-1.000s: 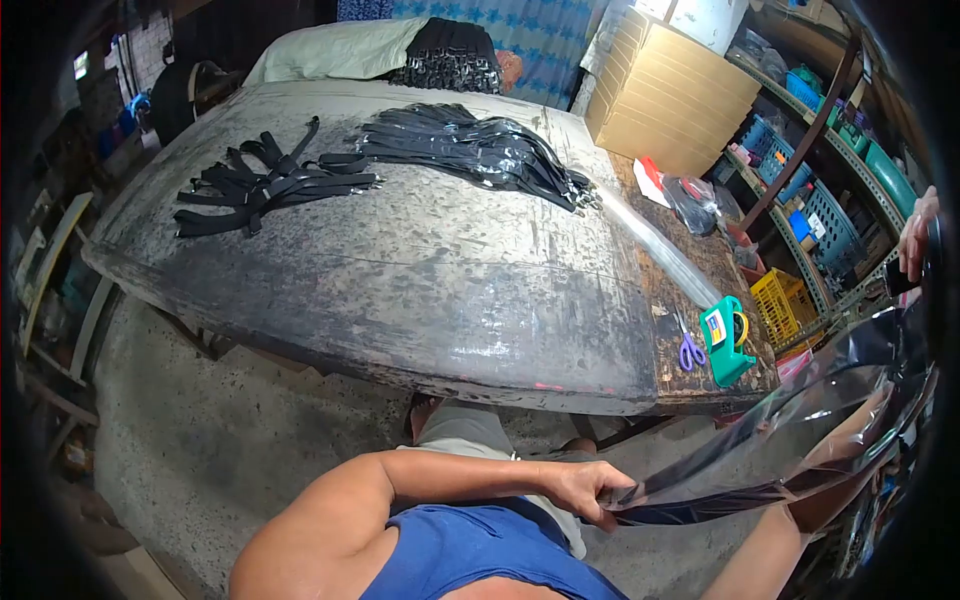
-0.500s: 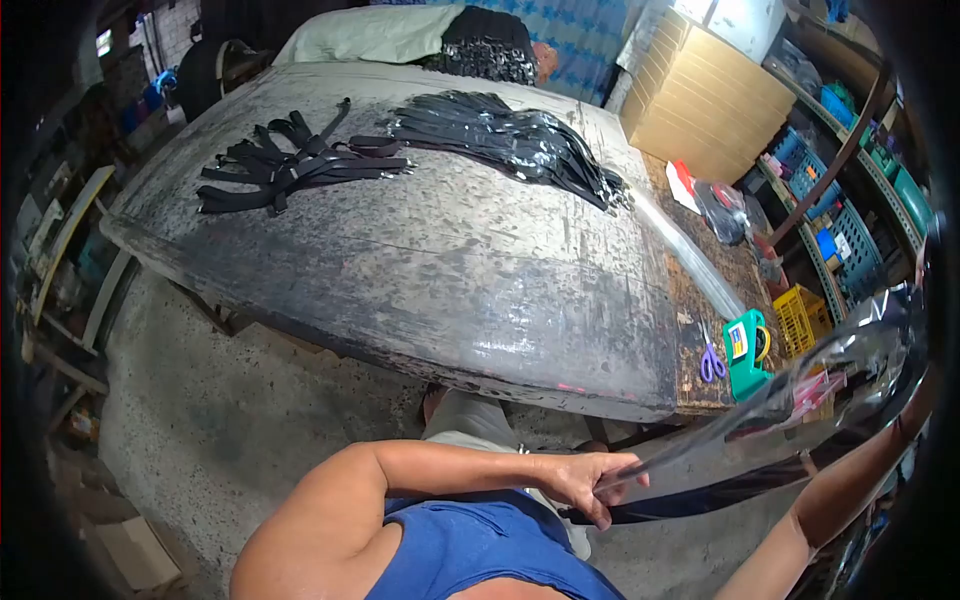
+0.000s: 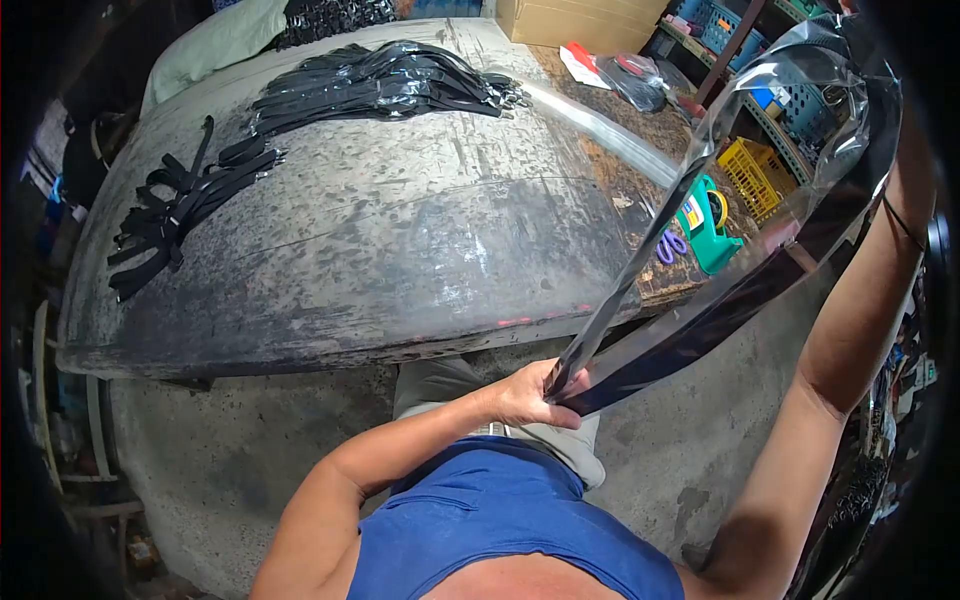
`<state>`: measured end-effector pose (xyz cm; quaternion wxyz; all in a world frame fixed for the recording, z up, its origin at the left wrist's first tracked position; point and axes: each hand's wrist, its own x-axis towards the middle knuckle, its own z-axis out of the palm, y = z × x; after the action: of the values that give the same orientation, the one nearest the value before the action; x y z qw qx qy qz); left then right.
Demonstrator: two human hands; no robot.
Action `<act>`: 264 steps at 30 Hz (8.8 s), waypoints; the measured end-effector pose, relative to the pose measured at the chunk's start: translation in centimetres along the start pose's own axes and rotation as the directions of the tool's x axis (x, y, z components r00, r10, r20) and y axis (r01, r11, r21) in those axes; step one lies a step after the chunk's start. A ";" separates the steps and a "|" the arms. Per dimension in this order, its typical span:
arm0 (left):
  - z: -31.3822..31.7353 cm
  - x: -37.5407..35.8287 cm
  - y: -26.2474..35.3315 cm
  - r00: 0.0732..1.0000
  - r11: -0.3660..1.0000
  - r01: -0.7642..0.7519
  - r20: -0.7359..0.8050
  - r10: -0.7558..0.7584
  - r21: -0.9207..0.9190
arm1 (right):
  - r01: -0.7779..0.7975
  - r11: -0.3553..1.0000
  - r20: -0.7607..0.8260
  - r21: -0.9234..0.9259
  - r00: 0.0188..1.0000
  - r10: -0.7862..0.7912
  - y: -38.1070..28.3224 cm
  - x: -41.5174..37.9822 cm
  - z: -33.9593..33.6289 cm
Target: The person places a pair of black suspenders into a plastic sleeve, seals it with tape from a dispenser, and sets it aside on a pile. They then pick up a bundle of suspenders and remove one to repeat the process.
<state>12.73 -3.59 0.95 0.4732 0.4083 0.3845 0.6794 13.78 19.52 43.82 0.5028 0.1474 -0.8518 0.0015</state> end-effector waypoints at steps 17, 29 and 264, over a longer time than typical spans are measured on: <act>-8.7 -8.3 8.4 0.942 0.981 0.156 -0.281 -0.184 -0.118 | -0.115 0.993 0.317 0.031 0.943 0.099 11.8 -2.3 4.7; -33.8 -17.0 27.5 0.653 0.328 0.732 -0.752 -0.089 0.596 | -0.215 0.972 0.664 0.096 0.741 0.099 10.2 -10.7 33.9; -21.3 -14.3 11.7 0.640 0.043 0.738 -0.719 0.271 0.673 | -0.448 0.890 0.613 0.081 0.726 0.310 -4.6 -33.9 31.6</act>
<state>-7.53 -23.19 0.99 0.0027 0.2347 0.9453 0.2266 3.23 18.80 -1.51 0.1849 0.0179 -0.9702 0.1553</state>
